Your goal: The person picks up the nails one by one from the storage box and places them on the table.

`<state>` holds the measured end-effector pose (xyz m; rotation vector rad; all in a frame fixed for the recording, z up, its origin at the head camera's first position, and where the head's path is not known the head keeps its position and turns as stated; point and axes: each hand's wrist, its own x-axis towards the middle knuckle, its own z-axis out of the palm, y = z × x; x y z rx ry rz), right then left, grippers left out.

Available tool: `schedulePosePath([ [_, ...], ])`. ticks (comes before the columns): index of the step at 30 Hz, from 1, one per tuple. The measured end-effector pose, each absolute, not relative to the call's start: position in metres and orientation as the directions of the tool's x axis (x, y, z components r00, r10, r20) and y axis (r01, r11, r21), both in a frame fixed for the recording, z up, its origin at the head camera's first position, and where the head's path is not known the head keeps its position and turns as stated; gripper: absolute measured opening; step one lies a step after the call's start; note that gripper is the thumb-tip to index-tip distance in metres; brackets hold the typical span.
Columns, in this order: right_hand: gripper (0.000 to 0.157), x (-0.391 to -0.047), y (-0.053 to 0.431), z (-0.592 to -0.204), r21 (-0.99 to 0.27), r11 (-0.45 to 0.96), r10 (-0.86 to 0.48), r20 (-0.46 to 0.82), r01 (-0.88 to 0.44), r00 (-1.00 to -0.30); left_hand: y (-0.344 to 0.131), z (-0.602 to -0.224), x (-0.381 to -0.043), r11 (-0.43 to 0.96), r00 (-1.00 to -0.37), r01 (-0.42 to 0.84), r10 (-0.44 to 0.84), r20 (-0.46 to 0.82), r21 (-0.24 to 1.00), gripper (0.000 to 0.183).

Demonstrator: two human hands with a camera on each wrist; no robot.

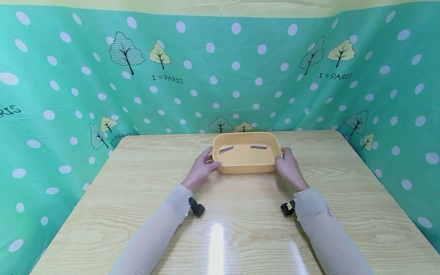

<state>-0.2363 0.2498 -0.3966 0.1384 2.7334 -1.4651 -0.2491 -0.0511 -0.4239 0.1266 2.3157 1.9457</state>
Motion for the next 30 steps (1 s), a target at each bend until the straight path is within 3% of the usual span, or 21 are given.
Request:
schedulePosePath([
  [30,0.059,-0.236,0.23,-0.398,-0.834,0.544,0.051,-0.08,0.094,-0.996,-0.071,-0.423,-0.244,0.168,-0.994,-0.017,0.106,-0.035,0.986,0.079],
])
